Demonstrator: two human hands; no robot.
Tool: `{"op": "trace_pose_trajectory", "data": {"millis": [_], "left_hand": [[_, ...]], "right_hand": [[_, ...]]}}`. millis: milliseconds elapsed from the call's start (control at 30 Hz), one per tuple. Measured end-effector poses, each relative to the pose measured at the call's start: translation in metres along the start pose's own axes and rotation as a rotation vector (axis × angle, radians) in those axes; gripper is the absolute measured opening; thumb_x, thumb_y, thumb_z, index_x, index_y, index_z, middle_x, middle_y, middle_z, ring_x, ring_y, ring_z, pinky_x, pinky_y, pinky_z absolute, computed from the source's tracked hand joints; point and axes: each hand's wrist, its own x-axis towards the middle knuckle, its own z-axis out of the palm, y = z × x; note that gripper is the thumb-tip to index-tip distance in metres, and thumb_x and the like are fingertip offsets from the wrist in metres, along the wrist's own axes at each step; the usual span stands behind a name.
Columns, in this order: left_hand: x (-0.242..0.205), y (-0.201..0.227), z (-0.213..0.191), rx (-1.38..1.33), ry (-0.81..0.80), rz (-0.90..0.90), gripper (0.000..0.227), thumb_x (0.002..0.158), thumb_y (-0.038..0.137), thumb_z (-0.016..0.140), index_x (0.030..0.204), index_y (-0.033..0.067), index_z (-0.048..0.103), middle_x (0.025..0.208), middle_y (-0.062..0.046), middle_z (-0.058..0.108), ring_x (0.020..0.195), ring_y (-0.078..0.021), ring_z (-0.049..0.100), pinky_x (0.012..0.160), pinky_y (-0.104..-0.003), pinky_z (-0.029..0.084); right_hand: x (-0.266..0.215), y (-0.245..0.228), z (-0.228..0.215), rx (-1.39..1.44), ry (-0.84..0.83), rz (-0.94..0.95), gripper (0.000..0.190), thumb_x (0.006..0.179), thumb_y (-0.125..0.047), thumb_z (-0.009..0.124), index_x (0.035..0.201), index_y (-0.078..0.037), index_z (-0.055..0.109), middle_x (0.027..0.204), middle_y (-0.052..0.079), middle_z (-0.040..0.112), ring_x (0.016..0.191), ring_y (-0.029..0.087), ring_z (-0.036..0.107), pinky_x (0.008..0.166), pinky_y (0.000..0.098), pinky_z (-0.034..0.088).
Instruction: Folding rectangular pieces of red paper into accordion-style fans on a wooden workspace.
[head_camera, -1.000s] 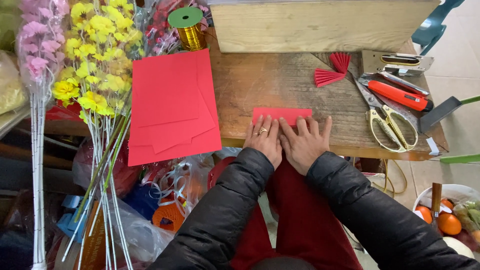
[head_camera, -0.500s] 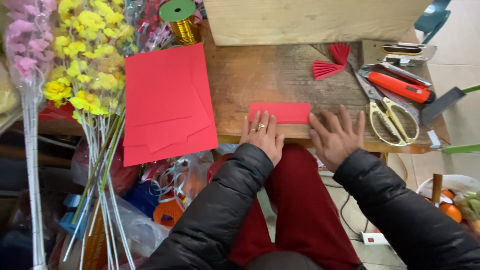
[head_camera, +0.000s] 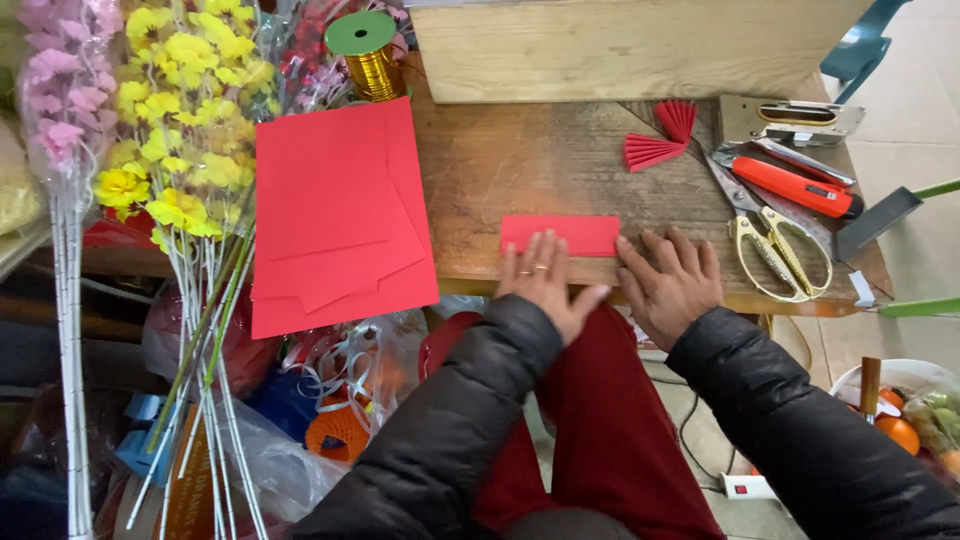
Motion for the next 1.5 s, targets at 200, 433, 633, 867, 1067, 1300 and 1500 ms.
{"op": "trace_pose_trajectory", "data": {"millis": [200, 433, 633, 867, 1067, 1300, 1500], "left_hand": [[-0.009, -0.065, 0.006, 0.148, 0.029, -0.016, 0.094, 0.098, 0.073, 0.041, 0.157, -0.0010, 0.043, 0.167, -0.025, 0.036, 0.156, -0.0421, 0.030, 0.131, -0.060, 0.005], [0.012, -0.125, 0.077, 0.216, 0.041, 0.115, 0.074, 0.098, 0.042, 0.064, 0.157, 0.0030, 0.041, 0.154, -0.021, 0.054, 0.148, -0.0416, 0.045, 0.132, -0.057, 0.016], [-0.034, -0.047, 0.040, 0.167, 0.537, 0.328, 0.013, 0.070, 0.020, 0.065, 0.076, 0.0114, 0.059, 0.072, -0.014, 0.053, 0.081, -0.0391, 0.058, 0.091, -0.058, 0.042], [-0.081, 0.030, -0.023, 0.057, 0.587, 0.366, 0.021, 0.075, 0.029, 0.072, 0.084, 0.0131, 0.061, 0.080, -0.008, 0.054, 0.090, -0.0336, 0.059, 0.095, -0.052, 0.045], [-0.066, 0.023, -0.080, -0.048, 0.779, 0.325, 0.047, 0.085, 0.026, 0.075, 0.127, 0.0064, 0.068, 0.126, -0.020, 0.062, 0.121, -0.0463, 0.059, 0.102, -0.056, 0.047], [0.011, -0.025, -0.014, 0.123, 0.695, 0.428, 0.060, 0.085, 0.017, 0.079, 0.140, 0.0076, 0.059, 0.132, -0.021, 0.057, 0.132, -0.0434, 0.054, 0.111, -0.054, 0.044], [0.035, -0.056, 0.020, 0.210, 0.763, 0.478, 0.014, 0.091, 0.014, 0.067, 0.104, 0.0174, 0.072, 0.084, -0.003, 0.058, 0.090, -0.0271, 0.064, 0.082, -0.039, 0.053]], "right_hand": [[0.001, -0.002, -0.004, 0.118, -0.091, 0.063, 0.053, 0.113, -0.052, 0.036, 0.163, -0.037, 0.044, 0.151, 0.005, 0.045, 0.152, 0.040, 0.034, 0.122, 0.0646, 0.021], [-0.030, -0.015, -0.027, 0.222, 0.079, 0.142, 0.074, 0.095, -0.040, 0.066, 0.166, -0.035, 0.042, 0.144, 0.007, 0.050, 0.131, 0.037, 0.055, 0.105, 0.0526, 0.043], [-0.040, -0.095, -0.072, 1.660, -0.323, 1.115, 0.064, 0.094, -0.039, 0.074, 0.140, 0.004, 0.061, 0.116, 0.034, 0.073, 0.072, 0.040, 0.072, 0.040, 0.0418, 0.055], [-0.025, -0.084, 0.008, 1.488, -0.101, 1.155, 0.040, 0.090, -0.034, 0.084, 0.100, 0.002, 0.072, 0.068, 0.022, 0.067, 0.048, 0.029, 0.066, 0.027, 0.0342, 0.049], [0.025, -0.036, -0.060, 0.018, 0.246, 0.154, 0.036, 0.090, -0.040, 0.072, 0.126, -0.037, 0.077, 0.098, -0.005, 0.065, 0.095, 0.019, 0.066, 0.072, 0.0308, 0.055], [0.060, -0.023, -0.025, -0.213, 0.210, -0.187, 0.043, 0.085, -0.034, 0.066, 0.126, -0.021, 0.070, 0.098, 0.003, 0.052, 0.105, 0.030, 0.053, 0.091, 0.0441, 0.039], [0.053, -0.015, -0.006, -0.127, 0.302, -0.257, 0.041, 0.086, -0.031, 0.072, 0.127, -0.028, 0.071, 0.097, 0.002, 0.052, 0.101, 0.027, 0.054, 0.087, 0.0403, 0.041]]}}
